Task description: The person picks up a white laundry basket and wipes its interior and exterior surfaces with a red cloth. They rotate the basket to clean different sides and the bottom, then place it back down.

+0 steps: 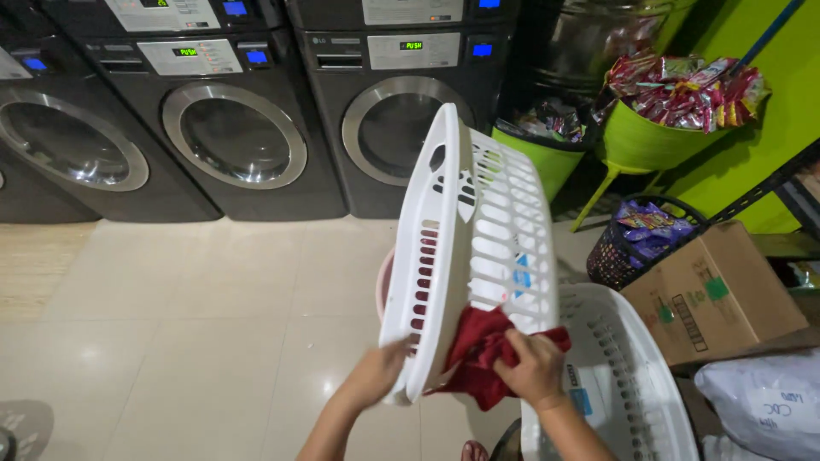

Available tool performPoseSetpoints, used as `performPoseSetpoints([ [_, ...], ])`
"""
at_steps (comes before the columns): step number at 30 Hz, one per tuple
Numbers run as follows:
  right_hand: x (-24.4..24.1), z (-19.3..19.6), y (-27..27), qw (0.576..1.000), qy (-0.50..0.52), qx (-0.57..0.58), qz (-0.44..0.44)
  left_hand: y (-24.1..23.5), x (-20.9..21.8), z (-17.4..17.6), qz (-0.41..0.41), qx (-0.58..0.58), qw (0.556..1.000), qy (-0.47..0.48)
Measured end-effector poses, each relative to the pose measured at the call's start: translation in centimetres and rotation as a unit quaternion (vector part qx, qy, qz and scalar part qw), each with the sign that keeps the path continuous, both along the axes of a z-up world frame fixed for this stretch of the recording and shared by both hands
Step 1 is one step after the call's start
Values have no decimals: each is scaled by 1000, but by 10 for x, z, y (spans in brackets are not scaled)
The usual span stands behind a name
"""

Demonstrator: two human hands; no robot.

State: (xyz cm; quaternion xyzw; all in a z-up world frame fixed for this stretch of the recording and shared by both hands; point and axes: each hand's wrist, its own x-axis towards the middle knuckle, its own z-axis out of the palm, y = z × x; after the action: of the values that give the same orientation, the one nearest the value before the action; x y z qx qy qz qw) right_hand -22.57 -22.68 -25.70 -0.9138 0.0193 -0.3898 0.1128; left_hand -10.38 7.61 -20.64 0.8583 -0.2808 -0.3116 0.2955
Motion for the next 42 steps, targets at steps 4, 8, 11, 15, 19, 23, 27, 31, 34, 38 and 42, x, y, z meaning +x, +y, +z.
performPoseSetpoints([
  [4,0,11,17,999,31,-5,37,-70,-3,155,234,-231,938,111],
  [8,-4,5,-7,994,74,31,68,-110,3,193,284,-167,937,114],
  [11,-12,-3,-27,987,143,39,67,-112,32,117,245,-154,957,5],
  [15,-22,-3,-35,965,115,233,41,-104,13,145,256,-179,949,46],
  [19,-19,79,-56,852,43,472,221,-101,0,185,285,-194,938,32],
  [23,-24,162,-94,581,-54,708,398,-104,-2,180,293,-206,932,46],
  [27,-19,215,-64,344,-111,802,476,-106,-6,178,310,-249,905,153],
  [31,29,268,29,480,86,821,298,-105,-4,166,305,-219,921,105],
  [34,45,183,53,721,326,596,139,-102,4,136,289,-219,930,55],
  [38,66,64,36,953,280,14,113,-104,3,140,289,-161,943,37],
  [42,99,72,3,960,273,49,38,-111,-4,120,300,-178,936,54],
])
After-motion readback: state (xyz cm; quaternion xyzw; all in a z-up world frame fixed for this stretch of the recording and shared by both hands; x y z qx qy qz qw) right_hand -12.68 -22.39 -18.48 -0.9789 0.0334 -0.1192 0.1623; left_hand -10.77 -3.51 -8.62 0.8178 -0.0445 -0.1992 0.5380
